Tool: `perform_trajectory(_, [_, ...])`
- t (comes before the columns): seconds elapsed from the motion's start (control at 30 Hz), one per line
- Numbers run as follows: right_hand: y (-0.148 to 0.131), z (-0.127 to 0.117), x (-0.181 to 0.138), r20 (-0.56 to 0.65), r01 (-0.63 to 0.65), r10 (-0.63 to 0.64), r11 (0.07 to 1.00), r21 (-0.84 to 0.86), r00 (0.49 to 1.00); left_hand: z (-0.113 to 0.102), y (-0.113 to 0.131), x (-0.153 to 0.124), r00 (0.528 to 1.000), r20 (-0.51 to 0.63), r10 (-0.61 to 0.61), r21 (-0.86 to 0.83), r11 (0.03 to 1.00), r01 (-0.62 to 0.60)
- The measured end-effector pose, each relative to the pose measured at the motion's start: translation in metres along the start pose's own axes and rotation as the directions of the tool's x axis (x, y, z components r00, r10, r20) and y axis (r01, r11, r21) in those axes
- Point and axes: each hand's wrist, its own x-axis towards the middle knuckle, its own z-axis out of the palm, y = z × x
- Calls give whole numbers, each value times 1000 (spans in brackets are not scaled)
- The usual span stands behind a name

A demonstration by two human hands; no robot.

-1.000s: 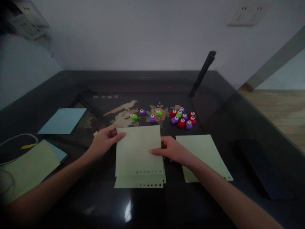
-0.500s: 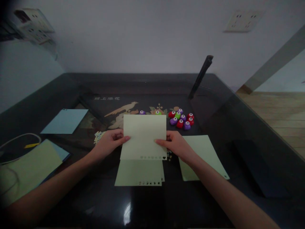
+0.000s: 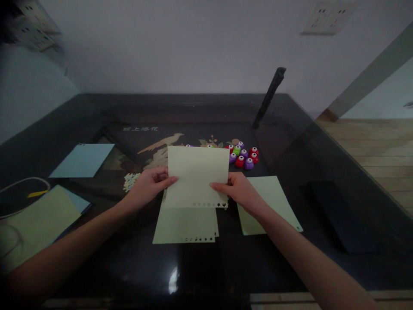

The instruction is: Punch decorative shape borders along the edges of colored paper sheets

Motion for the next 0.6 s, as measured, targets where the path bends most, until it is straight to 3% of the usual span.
perform_trajectory(0.3, [3,-26,-10,-156,32,-29,999,15,987,2,6,30,979,58,196,229,952,-204])
perform_trajectory(0.43, [6,-47,-16,-296,28,-25,1000,6,955,3,-4,54,953,15,304,673,702,-235])
perform_trajectory(0.5, [8,-56,-20,-360,18,-22,1000,-13,933,8,-6,65,950,13,313,757,618,-214])
perform_trajectory(0.6, [8,-65,-24,-440,14,-17,1000,-10,898,20,-4,77,950,-2,313,782,593,-194])
